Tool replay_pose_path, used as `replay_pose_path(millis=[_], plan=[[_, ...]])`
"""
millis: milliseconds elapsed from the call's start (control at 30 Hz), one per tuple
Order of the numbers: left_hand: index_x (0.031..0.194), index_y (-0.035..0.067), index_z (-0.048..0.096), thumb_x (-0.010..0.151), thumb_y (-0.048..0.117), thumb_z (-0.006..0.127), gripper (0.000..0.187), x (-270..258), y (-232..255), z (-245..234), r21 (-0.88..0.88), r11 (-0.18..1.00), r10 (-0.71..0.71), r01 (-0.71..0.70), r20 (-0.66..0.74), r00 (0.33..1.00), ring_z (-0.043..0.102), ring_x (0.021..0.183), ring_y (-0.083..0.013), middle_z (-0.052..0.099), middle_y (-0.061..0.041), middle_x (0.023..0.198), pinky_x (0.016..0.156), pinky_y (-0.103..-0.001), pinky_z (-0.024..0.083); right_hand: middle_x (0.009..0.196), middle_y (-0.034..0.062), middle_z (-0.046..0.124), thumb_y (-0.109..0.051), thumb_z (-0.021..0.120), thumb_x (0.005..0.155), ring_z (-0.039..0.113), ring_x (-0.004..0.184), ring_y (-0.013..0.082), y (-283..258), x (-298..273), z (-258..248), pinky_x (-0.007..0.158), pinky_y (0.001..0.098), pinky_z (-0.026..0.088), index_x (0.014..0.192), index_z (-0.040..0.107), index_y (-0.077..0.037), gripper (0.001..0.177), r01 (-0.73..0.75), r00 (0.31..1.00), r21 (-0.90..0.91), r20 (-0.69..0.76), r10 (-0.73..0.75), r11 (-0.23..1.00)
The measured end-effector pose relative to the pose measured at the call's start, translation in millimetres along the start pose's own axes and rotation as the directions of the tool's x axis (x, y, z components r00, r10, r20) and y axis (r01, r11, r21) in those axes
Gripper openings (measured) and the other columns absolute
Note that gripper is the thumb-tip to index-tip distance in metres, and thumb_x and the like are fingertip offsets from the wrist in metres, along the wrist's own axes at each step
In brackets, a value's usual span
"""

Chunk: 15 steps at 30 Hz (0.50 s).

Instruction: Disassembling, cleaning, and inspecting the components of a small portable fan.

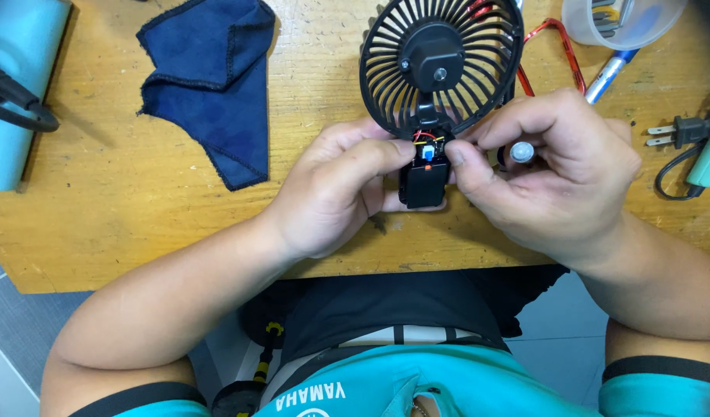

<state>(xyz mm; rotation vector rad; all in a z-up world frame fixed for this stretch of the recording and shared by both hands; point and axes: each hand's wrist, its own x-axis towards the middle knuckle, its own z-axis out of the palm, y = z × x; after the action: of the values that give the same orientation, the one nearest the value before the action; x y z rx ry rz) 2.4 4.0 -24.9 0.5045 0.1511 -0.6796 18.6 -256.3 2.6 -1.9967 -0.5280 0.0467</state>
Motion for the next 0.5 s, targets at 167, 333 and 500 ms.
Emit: replay_pose_path(millis=[167, 333, 500], plan=[[0.138, -0.005, 0.072, 0.118, 0.010, 0.064, 0.026, 2.5, -3.8, 0.5, 0.173, 0.985, 0.030, -0.018, -0.067, 0.997, 0.078, 0.104, -0.0202, 0.079, -0.017, 0.123, 0.097, -0.037, 0.073, 0.092, 0.0159, 0.074, 0.012, 0.096, 0.104, 0.058, 0.069, 0.0165, -2.2, 3.8, 1.7, 0.064, 0.0301, 0.047, 0.110, 0.065, 0.013, 0.031, 0.043, 0.999, -0.066, 0.001, -0.043, 0.997], [0.135, -0.007, 0.074, 0.116, 0.011, 0.064, 0.027, 6.4, -4.0, -0.1, 0.176, 0.984, 0.015, 0.006, -0.119, 0.993, 0.079, 0.100, -0.0224, 0.080, -0.020, 0.119, 0.094, -0.037, 0.073, 0.091, 0.0162, 0.074, 0.015, 0.097, 0.104, 0.060, 0.068, 0.0184, -1.7, 8.2, 1.4, 0.063, 0.0319, 0.048, 0.111, 0.067, 0.015, 0.031, 0.087, 0.996, -0.112, 0.012, -0.086, 0.990], [0.143, -0.010, 0.069, 0.117, 0.005, 0.065, 0.030, 5.8, 0.1, 0.4, 0.054, 0.998, 0.012, -0.012, -0.012, 1.000, 0.076, 0.107, -0.0222, 0.077, -0.020, 0.127, 0.103, -0.038, 0.070, 0.094, 0.0187, 0.078, 0.017, 0.097, 0.105, 0.061, 0.066, 0.0201, -0.7, 17.2, -2.9, 0.062, 0.0337, 0.049, 0.112, 0.072, 0.017, 0.026, 0.153, 0.987, -0.159, 0.065, -0.144, 0.975]])
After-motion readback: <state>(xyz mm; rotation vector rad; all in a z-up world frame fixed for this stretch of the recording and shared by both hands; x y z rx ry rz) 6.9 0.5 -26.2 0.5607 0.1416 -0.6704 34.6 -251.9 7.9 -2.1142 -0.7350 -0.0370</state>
